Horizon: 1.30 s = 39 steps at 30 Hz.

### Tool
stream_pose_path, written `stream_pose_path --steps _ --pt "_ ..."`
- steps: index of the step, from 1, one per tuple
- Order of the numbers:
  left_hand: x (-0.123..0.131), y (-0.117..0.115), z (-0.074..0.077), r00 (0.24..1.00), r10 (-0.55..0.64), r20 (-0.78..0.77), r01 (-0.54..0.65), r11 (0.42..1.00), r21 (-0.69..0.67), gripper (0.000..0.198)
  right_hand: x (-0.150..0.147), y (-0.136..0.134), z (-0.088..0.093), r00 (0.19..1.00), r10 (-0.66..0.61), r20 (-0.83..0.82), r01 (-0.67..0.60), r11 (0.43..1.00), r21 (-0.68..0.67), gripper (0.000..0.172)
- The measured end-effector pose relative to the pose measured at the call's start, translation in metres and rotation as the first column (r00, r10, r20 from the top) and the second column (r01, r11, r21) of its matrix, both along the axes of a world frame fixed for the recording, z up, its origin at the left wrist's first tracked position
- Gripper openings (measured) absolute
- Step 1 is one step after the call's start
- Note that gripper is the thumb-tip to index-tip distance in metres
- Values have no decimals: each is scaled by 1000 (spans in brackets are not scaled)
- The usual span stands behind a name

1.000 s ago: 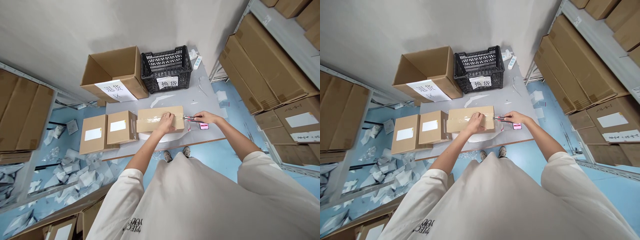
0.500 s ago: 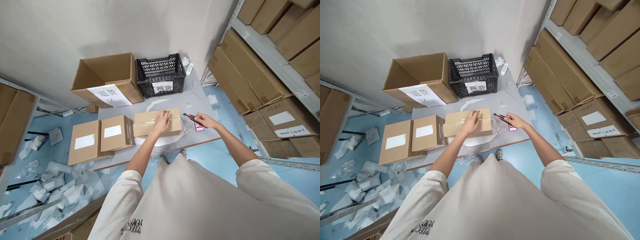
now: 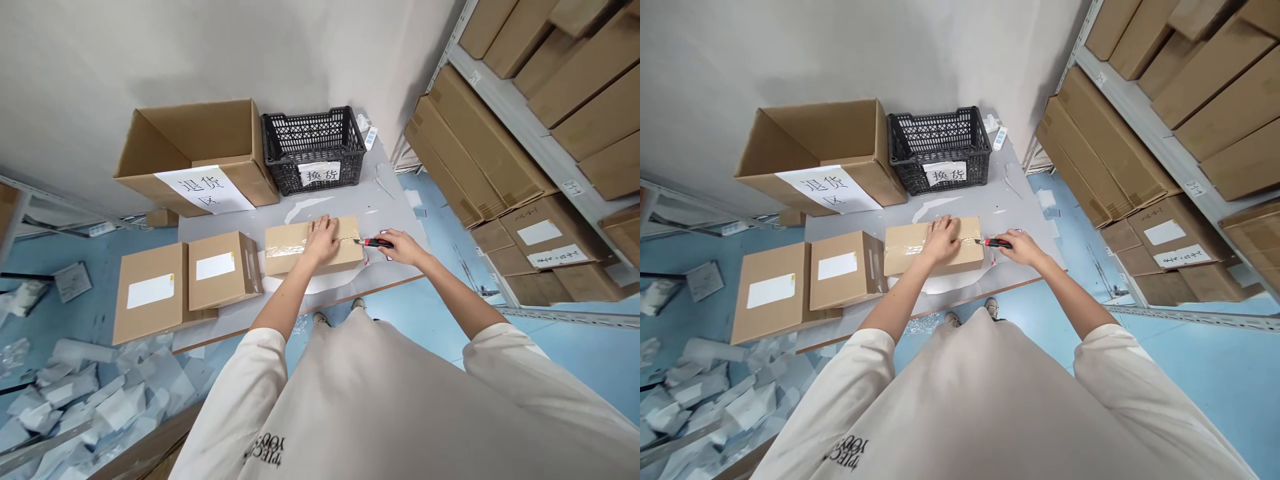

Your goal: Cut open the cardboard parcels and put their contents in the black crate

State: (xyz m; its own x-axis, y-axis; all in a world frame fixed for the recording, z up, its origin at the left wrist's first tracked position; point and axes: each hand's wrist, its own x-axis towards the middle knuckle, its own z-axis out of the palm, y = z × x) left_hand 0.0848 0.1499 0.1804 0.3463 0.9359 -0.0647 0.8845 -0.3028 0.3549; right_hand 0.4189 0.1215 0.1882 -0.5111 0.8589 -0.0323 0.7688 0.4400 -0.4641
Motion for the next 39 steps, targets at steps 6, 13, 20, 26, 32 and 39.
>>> stream_pose_path --steps 6,13,20,26,32,39 --pt "1 -3 -8 1000 -22 -3 22 1000 19 78 -1 -4 -15 999 -37 -17 37 999 32 44" --pt "1 -13 -13 999 -16 -40 19 997 73 77 -5 -11 -35 993 -102 -64 109 987 117 49" --pt "0 -13 -11 999 -9 -53 12 998 59 78 -7 -9 -40 993 -108 -51 114 986 125 54" --pt "-2 -15 -11 999 -5 -52 8 998 57 77 -3 -7 -42 992 -90 -84 99 989 112 54" --pt "-3 -18 -9 1000 6 -21 -5 1000 23 76 -2 0 -41 988 -94 -125 103 993 63 54" --pt "-2 -18 -5 999 29 -26 -29 1000 -9 76 7 16 -43 978 -82 -192 92 995 44 54"
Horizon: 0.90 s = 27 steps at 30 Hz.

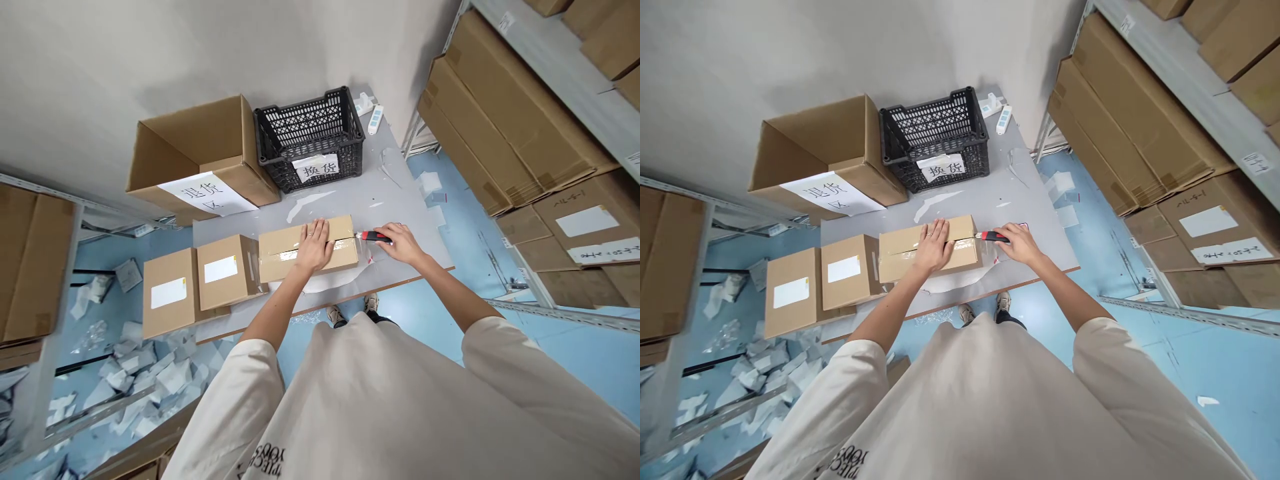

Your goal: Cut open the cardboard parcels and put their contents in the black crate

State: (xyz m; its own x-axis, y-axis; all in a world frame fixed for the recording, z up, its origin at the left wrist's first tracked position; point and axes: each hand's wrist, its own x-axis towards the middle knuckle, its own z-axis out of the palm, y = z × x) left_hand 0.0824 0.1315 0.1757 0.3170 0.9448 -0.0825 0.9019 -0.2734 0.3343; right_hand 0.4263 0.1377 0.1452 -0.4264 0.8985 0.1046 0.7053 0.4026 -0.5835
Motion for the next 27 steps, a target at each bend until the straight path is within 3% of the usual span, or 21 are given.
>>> stream_pose_path --steps 5,9,11,14,17,20,23,27 --pt "3 0 -3 1000 18 -11 -18 1000 10 76 9 12 -10 990 -100 -103 97 995 -29 57" --pt "-4 1 1 1000 2 15 -2 1000 -1 77 -6 13 -12 966 -149 -209 139 988 -63 57" --pt "-18 -3 6 999 6 44 -7 1000 14 72 -18 11 -10 958 -160 -239 144 986 -85 55" --pt "-57 -21 13 991 104 79 -107 993 43 72 -36 7 -1 948 -148 -281 122 987 -107 52" --pt "-103 -54 15 972 222 78 -224 975 7 95 -49 0 9 938 -137 -319 90 983 -158 53" --pt "-138 -85 6 933 350 79 -348 937 -44 119 -57 -12 16 937 -150 -316 68 964 -256 56" --pt "-153 -99 -6 901 404 161 -378 911 -166 125 -64 -23 17 933 -184 -308 82 945 -317 58" --pt "-148 -90 -14 867 438 237 -397 895 -203 115 -70 -27 16 886 -283 -368 170 935 -312 67"
